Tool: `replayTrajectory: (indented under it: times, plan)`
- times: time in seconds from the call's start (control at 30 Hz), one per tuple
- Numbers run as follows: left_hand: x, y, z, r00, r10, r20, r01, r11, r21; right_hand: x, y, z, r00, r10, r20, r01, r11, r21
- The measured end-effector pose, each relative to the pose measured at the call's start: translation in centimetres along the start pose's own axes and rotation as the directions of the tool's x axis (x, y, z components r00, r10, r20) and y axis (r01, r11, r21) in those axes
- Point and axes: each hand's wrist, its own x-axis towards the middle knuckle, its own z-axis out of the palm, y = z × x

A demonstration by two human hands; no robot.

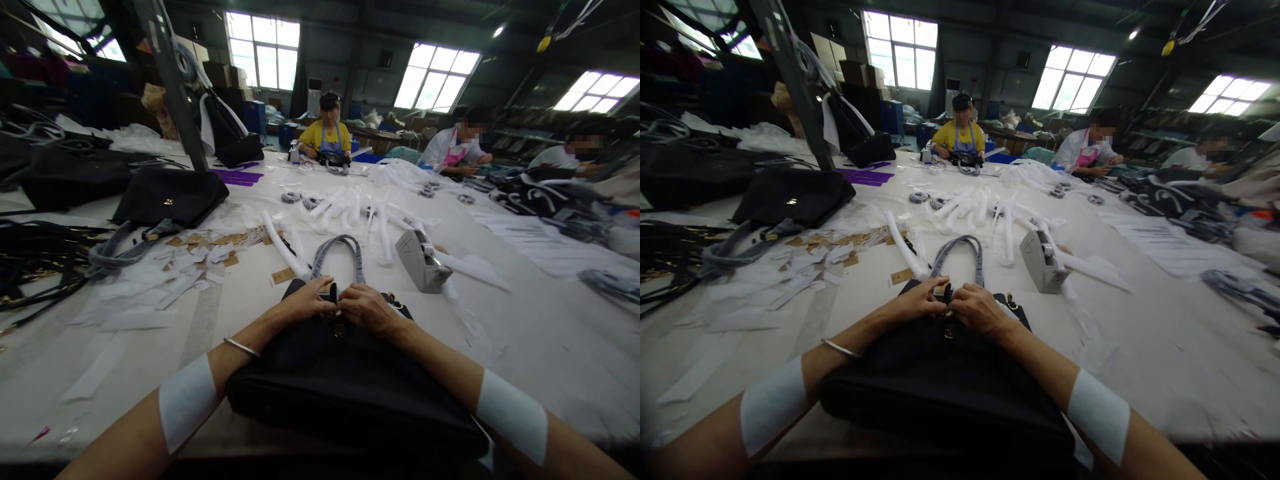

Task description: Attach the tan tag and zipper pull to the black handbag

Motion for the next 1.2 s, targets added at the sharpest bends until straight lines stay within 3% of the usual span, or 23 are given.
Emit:
replayTrajectory:
  times: [0.17, 0.27, 0.37, 0.43, 0.7, 0.9, 1.03, 1.2]
  plan:
    - [-0.7, 0.1, 0.1, 0.998, 0.031, 0.062, -0.042, 0.981, 0.188, -0.3, 0.4, 0.3, 0.999, 0.043, -0.030, -0.043, 0.999, 0.005]
    - [-0.6, 0.0, -0.1, 0.999, 0.000, 0.051, -0.002, 0.999, 0.048, -0.5, 0.4, 0.6, 0.997, 0.046, -0.061, -0.042, 0.997, 0.062]
    - [-0.3, -0.2, -0.3, 0.993, -0.063, 0.104, 0.080, 0.984, -0.162, -0.7, 0.4, 0.7, 0.993, 0.036, -0.115, -0.025, 0.995, 0.102]
    - [0.0, -0.4, -0.4, 0.989, -0.080, 0.124, 0.106, 0.970, -0.217, -0.9, 0.4, 0.8, 0.988, 0.060, -0.144, -0.043, 0.992, 0.120]
    - [-0.5, -0.7, 0.2, 0.993, 0.113, -0.033, -0.116, 0.986, -0.116, -1.0, 0.2, 1.1, 0.988, 0.129, -0.083, -0.107, 0.969, 0.224]
    - [-1.4, -0.3, 0.8, 0.974, 0.221, 0.058, -0.226, 0.969, 0.104, -0.7, 0.8, 1.6, 0.952, 0.307, 0.001, -0.302, 0.935, 0.184]
    - [-1.5, 0.0, 0.7, 0.953, 0.265, 0.145, -0.291, 0.936, 0.199, -0.6, 1.2, 1.8, 0.940, 0.342, 0.003, -0.336, 0.919, 0.206]
    - [-1.8, 0.5, 0.5, 0.922, 0.309, 0.233, -0.354, 0.917, 0.184, -0.7, 1.5, 2.3, 0.932, 0.363, -0.009, -0.346, 0.894, 0.285]
